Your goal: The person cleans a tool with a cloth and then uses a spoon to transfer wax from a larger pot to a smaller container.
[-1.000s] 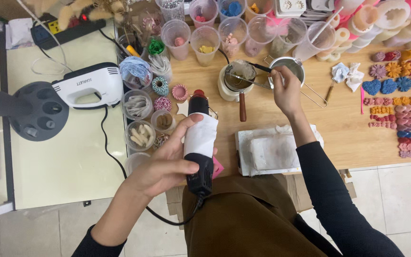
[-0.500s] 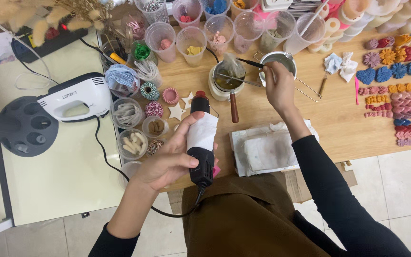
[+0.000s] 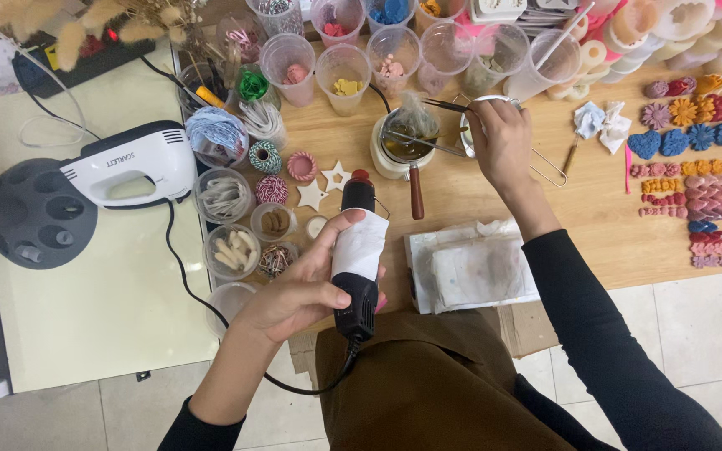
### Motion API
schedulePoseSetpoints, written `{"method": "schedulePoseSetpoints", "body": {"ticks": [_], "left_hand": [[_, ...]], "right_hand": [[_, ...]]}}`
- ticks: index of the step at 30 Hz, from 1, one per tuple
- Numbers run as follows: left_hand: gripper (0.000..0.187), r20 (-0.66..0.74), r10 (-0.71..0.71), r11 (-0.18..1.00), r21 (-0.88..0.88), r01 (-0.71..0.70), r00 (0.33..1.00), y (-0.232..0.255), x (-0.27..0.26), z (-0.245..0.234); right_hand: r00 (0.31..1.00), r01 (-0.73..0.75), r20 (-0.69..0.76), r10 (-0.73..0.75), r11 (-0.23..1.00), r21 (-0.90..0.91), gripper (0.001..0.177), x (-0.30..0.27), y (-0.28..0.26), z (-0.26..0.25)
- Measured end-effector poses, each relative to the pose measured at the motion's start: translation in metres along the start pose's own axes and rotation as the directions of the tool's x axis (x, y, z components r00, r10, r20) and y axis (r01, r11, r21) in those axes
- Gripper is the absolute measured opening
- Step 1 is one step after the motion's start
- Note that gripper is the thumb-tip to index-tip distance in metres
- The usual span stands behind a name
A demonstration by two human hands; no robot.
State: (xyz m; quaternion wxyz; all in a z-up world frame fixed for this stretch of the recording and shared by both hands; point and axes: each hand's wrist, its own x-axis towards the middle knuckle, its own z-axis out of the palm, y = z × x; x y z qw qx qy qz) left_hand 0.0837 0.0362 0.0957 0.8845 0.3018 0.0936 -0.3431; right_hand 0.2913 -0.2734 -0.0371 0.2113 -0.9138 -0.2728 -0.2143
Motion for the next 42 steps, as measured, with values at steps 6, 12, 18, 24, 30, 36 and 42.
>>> {"method": "schedulePoseSetpoints", "body": {"ticks": [6, 12, 18, 24, 30, 36, 42], "left_hand": [[0.108, 0.008, 0.015, 1.0, -0.013, -0.015, 1.0, -0.002, -0.003, -0.003], [0.11, 0.02, 0.021, 0.999, -0.037, -0.02, 1.0, -0.004, -0.005, -0.009], [0.11, 0.021, 0.038, 0.999, -0.021, -0.038, 0.999, -0.007, -0.005, -0.013], [0.11, 0.018, 0.027, 0.998, -0.056, -0.026, 0.999, -0.007, -0.003, -0.014], [0.108, 0.015, 0.025, 0.997, -0.071, -0.024, 1.0, -0.006, -0.004, -0.014], [0.108, 0.028, 0.024, 0.998, -0.06, -0.022, 0.999, -0.006, -0.005, -0.016], [0.107, 0.015, 0.027, 0.998, -0.06, -0.026, 1.0, -0.008, -0.006, -0.019]], "right_hand": [[0.999, -0.025, 0.04, 0.027, 0.998, -0.049, 0.007, 0.006, 0.015, 0.007], [0.998, 0.051, 0.048, -0.051, 0.999, -0.001, 0.006, 0.014, 0.03, 0.009], [0.979, 0.177, 0.111, -0.171, 0.983, -0.051, 0.01, 0.028, 0.039, 0.004], [0.964, 0.25, 0.107, -0.242, 0.966, -0.065, 0.013, 0.033, 0.031, 0.0], [0.937, 0.346, 0.098, -0.335, 0.929, -0.128, 0.012, 0.034, 0.025, 0.005], [0.912, 0.401, 0.145, -0.384, 0.908, -0.123, 0.011, 0.044, 0.017, 0.001], [0.88, 0.45, 0.207, -0.427, 0.89, -0.078, 0.009, 0.058, 0.012, 0.003]]}}
